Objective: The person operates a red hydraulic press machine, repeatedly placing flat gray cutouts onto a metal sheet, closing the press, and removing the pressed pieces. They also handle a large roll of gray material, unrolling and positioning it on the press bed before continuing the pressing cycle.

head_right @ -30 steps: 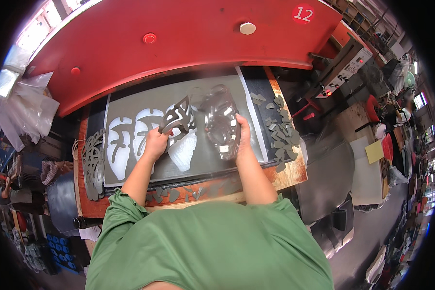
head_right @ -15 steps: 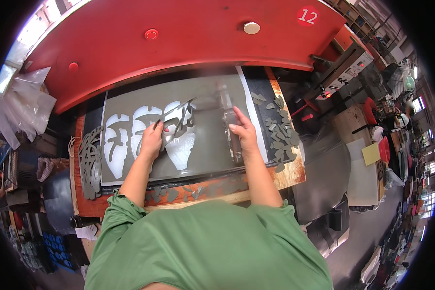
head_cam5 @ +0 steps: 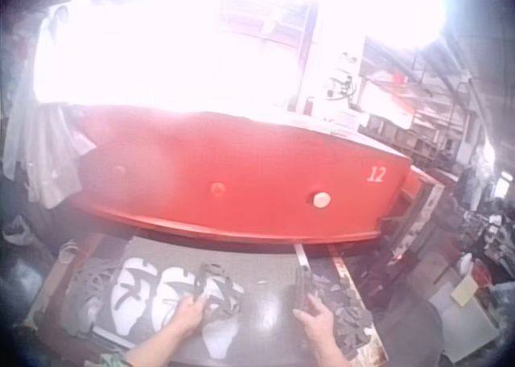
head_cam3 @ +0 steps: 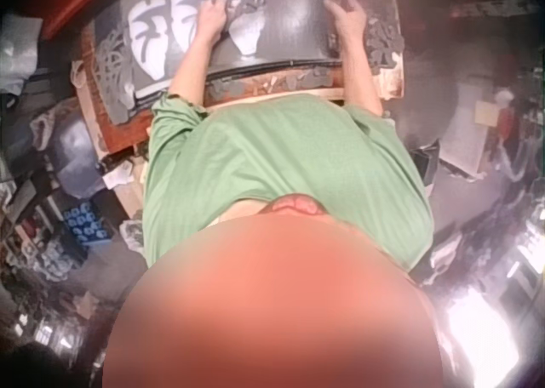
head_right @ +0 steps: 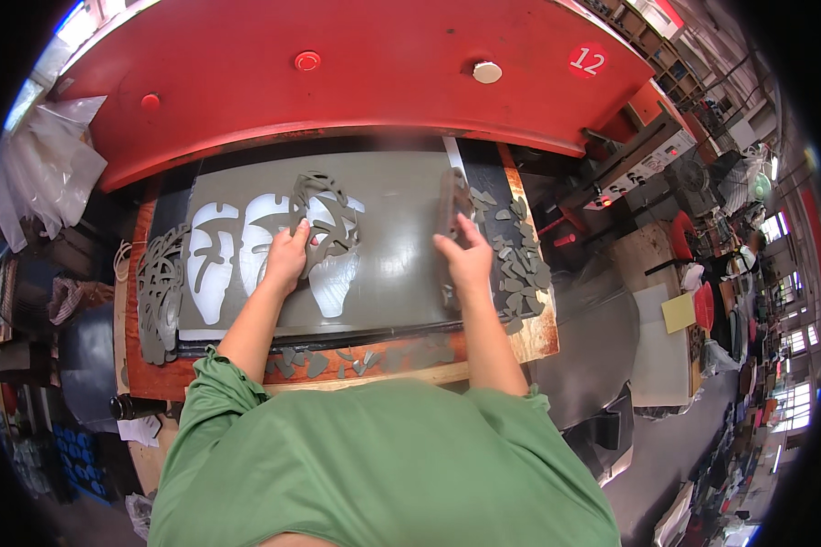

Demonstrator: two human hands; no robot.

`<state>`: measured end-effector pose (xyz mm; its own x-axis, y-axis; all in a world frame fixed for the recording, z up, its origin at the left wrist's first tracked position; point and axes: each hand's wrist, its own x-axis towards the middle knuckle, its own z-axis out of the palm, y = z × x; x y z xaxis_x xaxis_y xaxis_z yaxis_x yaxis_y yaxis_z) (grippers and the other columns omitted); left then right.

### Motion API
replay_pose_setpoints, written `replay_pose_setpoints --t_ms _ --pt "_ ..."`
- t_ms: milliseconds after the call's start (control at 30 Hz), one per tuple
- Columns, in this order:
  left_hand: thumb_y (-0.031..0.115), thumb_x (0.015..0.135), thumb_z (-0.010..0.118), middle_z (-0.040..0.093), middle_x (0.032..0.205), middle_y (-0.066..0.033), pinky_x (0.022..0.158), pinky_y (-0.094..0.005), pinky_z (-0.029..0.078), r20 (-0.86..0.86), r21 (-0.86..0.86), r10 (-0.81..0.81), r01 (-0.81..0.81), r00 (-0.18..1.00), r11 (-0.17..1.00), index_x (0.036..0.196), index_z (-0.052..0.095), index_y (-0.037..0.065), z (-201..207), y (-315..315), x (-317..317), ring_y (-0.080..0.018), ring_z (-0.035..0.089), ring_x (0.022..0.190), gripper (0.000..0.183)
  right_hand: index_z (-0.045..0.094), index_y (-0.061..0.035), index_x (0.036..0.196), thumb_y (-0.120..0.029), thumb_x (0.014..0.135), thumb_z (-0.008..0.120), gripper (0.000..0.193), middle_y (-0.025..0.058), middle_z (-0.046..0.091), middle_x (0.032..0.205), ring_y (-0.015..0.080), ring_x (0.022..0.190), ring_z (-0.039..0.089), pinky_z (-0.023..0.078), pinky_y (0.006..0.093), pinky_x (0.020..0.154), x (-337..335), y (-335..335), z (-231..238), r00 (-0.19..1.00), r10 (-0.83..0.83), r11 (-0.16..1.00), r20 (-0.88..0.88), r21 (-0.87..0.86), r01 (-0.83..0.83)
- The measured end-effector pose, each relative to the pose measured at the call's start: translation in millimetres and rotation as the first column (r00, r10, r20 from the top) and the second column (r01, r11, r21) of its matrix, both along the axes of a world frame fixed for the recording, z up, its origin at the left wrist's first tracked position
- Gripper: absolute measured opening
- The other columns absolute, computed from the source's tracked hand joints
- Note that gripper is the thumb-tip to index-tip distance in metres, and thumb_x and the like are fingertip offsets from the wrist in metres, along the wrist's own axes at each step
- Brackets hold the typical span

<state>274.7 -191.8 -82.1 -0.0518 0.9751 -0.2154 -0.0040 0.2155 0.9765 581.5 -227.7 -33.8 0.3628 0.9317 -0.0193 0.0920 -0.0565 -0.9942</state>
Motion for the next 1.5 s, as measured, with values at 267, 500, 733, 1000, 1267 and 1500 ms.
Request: replay_pose_setpoints --t_ms 267,500,733,1000,1267,1500 --pt "0.033 0.100 0.055 0.063 0.078 -0.0009 0.066 -0.0290 0.044 -0.222 0.045 -0.063 0.075 0.973 0.996 0.084 0.064 0.001 25.3 -18.1 5.5 -0.0113 0.053 0.072 0.037 0.048 -0.0274 0.144 -0.052 0.073 0.066 0.077 0.0023 0.037 0.155 0.0518 0.125 0.038 0.033 0.0548 0.103 -44.1 -6.2 2.8 0.342 0.234 0.939 0.910 -0.303 0.163" --pt "0.029 0.100 0.056 0.060 0.074 0.0002 0.063 -0.0267 0.042 -0.269 0.047 -0.197 0.217 0.943 0.975 0.086 0.064 0.002 59.4 14.5 -22.0 -0.0084 0.049 0.068 0.031 0.047 -0.0285 0.144 -0.055 0.078 0.064 0.073 0.0036 0.036 0.155 0.0535 0.128 0.035 0.032 0.0558 0.103 -44.3 -1.3 4.1 0.337 0.245 0.939 0.909 -0.308 0.150" --pt "0.028 0.098 0.058 0.058 0.071 -0.0015 0.063 -0.0301 0.044 -0.599 0.100 -0.266 0.400 0.755 0.911 0.084 0.064 0.000 68.8 62.4 -59.8 -0.0117 0.050 0.066 0.032 0.047 -0.0281 0.145 -0.055 0.079 0.063 0.073 0.0040 0.033 0.157 0.0554 0.131 0.031 0.029 0.0568 0.106 -42.1 -0.3 1.3 0.338 0.245 0.940 0.909 -0.308 0.145" --pt "0.031 0.101 0.055 0.058 0.082 0.0023 0.068 -0.0240 0.040 -0.416 0.193 0.262 -0.197 0.871 0.961 0.095 0.063 0.005 197.6 49.7 -250.9 -0.0074 0.051 0.074 0.029 0.046 -0.0269 0.145 -0.050 0.078 0.063 0.072 0.0048 0.034 0.156 0.0554 0.130 0.032 0.028 0.0576 0.106 -44.2 2.6 3.8 0.379 0.259 0.933 0.888 -0.332 0.139" --pt "0.048 0.095 0.060 0.059 0.088 -0.0010 0.073 -0.0272 0.046 -0.235 -0.029 0.357 -0.374 0.904 0.927 0.099 0.063 0.007 130.9 -45.2 -271.3 -0.0118 0.055 0.083 0.041 0.054 -0.0275 0.140 -0.046 0.070 0.067 0.074 0.0016 0.040 0.154 0.0518 0.126 0.037 0.035 0.0548 0.101 -48.5 3.8 12.3 0.444 0.190 0.936 0.876 -0.298 0.188" --pt "0.039 0.100 0.050 0.066 0.099 -0.0156 0.082 -0.0379 0.048 -0.384 -0.314 0.121 -0.253 0.915 0.915 0.108 0.060 -0.003 26.8 -100.8 -218.4 -0.0251 0.062 0.090 0.044 0.057 -0.0220 0.137 -0.040 0.063 0.074 0.079 0.0020 0.048 0.146 0.0396 0.120 0.047 0.039 0.0501 0.098 -40.9 5.5 30.2 0.610 0.093 0.953 0.787 -0.248 0.174"
